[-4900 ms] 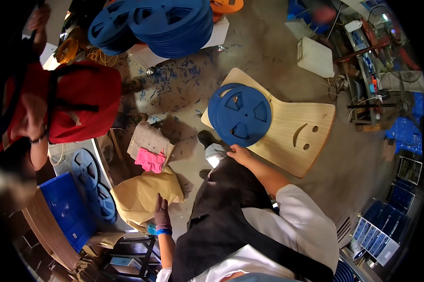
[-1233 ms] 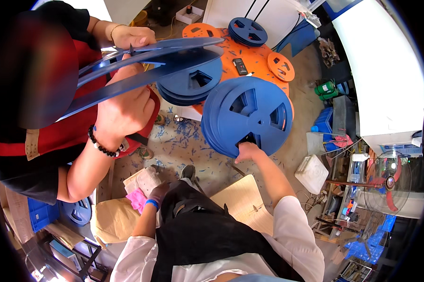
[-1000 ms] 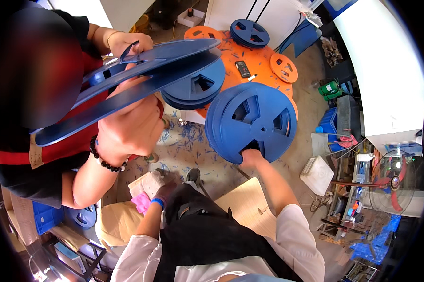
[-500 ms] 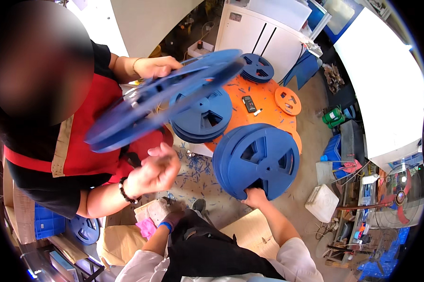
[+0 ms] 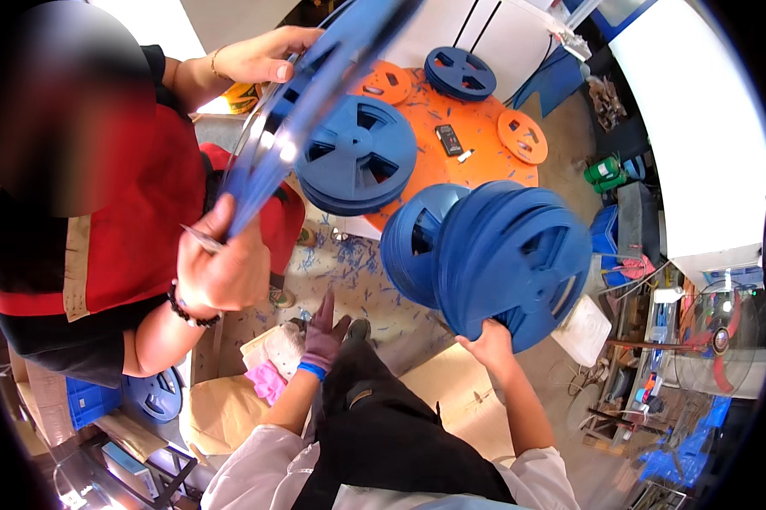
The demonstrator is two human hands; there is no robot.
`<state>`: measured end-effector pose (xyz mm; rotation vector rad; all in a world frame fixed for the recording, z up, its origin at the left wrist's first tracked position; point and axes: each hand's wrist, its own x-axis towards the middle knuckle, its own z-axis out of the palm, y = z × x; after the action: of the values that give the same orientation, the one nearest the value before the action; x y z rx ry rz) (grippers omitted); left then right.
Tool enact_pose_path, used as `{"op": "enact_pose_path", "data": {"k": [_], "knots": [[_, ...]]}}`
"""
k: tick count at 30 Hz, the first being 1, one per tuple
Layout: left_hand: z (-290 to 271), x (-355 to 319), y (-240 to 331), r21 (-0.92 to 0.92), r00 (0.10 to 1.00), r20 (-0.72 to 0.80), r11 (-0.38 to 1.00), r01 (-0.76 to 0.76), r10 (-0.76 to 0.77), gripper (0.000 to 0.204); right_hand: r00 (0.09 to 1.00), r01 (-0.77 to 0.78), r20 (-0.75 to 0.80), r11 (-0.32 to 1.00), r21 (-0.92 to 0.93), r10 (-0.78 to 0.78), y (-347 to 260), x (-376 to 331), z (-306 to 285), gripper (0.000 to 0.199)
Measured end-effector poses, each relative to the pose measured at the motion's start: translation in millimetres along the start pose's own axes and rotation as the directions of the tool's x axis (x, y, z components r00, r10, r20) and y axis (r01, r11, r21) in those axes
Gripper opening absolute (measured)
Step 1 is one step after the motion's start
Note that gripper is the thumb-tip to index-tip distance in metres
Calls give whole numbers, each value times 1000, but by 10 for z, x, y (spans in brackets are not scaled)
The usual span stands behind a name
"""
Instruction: The person repeatedly picks up blue plastic spools from a table and stacks them onto a metal rack. The person handles the spools one by one, placing them vertically into the rack slots.
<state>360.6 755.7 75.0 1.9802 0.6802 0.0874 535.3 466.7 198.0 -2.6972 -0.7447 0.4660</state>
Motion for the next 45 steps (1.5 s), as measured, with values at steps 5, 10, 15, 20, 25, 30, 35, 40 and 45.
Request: {"op": "enact_pose_path", "data": {"k": [5, 10, 15, 20, 25, 30, 35, 40, 45], "knots": [[-604, 370, 1629, 210, 614, -334, 691, -691, 715, 70, 974, -194, -55, 938, 287, 218, -223, -488, -416, 48], [-650, 364, 1823, 293, 654, -190, 678, -675, 733, 73, 873, -389, 46, 637, 666, 485, -465, -1041, -820, 38], [-247, 173, 1161, 444, 662, 737, 837, -319, -139, 71, 785, -80, -50, 181, 980, 618, -367, -1331, -755, 36], [-107, -362, 619, 532, 706, 705, 712, -459, -71, 63, 707, 100, -21, -70, 992, 707, 49, -1385, -500, 22], [-224, -459, 635, 594, 696, 687, 715, -370, -211, 62, 577, 358, 136, -400, 844, 805, 505, -1397, 70, 21], [-435, -589, 335, 636, 821, 541, 728, -256, -184, 68, 540, 469, 293, -571, 674, 789, 932, -1399, 750, 26], [-773, -886, 138, 648, 761, 562, 744, -161, -324, 66, 580, 404, 457, -725, 558, 674, 917, -1377, 1029, 32], [-582, -1624, -1471, 459, 758, 421, 838, 296, -498, 67, 502, 331, 544, -730, 598, 673, 784, -1392, 1082, 28], [-369, -2436, -2189, -198, 782, 465, 812, 548, -415, 44, 598, 260, 487, -729, 633, 637, 583, -1671, 1016, 31]]}}
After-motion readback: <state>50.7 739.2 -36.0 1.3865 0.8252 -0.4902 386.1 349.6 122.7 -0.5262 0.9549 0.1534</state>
